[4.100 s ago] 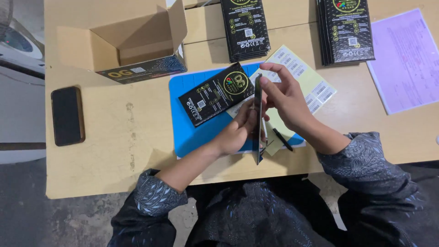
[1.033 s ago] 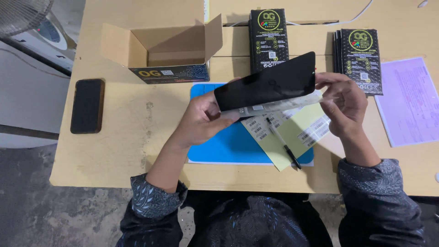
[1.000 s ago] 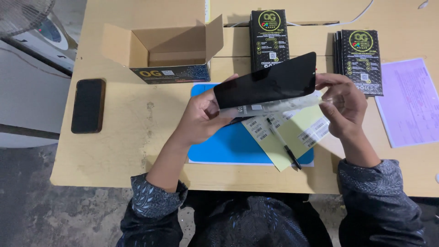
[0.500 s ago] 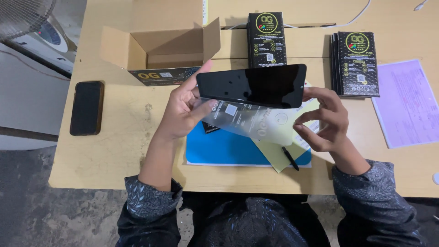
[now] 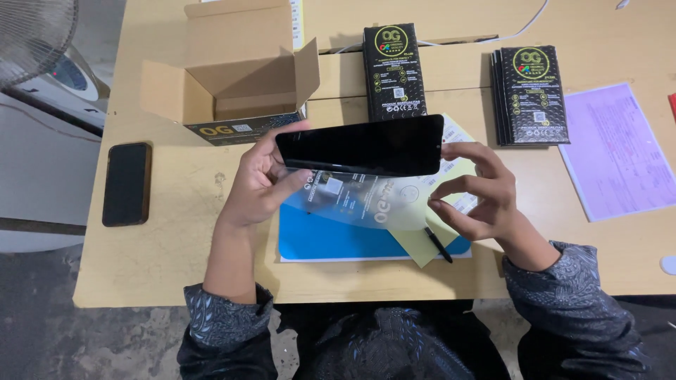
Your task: Inspecting a mobile phone screen replacement, applying a protective label, marking it with a pen, and packaging a stack of screens into a retail box.
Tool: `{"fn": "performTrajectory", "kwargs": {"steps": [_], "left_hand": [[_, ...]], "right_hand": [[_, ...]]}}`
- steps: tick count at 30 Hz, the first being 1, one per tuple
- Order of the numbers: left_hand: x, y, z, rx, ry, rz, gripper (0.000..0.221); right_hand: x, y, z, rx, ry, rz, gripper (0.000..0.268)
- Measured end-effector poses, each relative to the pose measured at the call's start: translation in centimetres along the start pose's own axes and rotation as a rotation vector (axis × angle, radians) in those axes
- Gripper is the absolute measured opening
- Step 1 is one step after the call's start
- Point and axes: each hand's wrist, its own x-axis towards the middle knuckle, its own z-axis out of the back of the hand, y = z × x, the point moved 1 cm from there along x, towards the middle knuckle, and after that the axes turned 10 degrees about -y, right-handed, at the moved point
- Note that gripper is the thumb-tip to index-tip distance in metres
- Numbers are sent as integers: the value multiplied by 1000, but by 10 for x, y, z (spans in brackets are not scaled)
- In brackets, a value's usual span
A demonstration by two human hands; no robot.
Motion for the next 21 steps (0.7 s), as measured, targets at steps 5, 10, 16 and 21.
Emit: {"fn": "performTrajectory", "kwargs": {"steps": [5, 10, 16, 21], "left_hand": [[2, 0, 0, -38, 9, 20, 66], [3, 12, 5, -85, 3, 48, 70], [3, 35, 7, -75, 41, 83, 68], [2, 59, -15, -22, 1, 242, 49]], "right_hand": [[4, 6, -4, 10, 0, -32, 8], [1, 7, -3, 24, 10, -27, 7], [20, 15, 1, 13, 38, -174, 14], [14, 0, 8, 134, -19, -608, 5]]}}
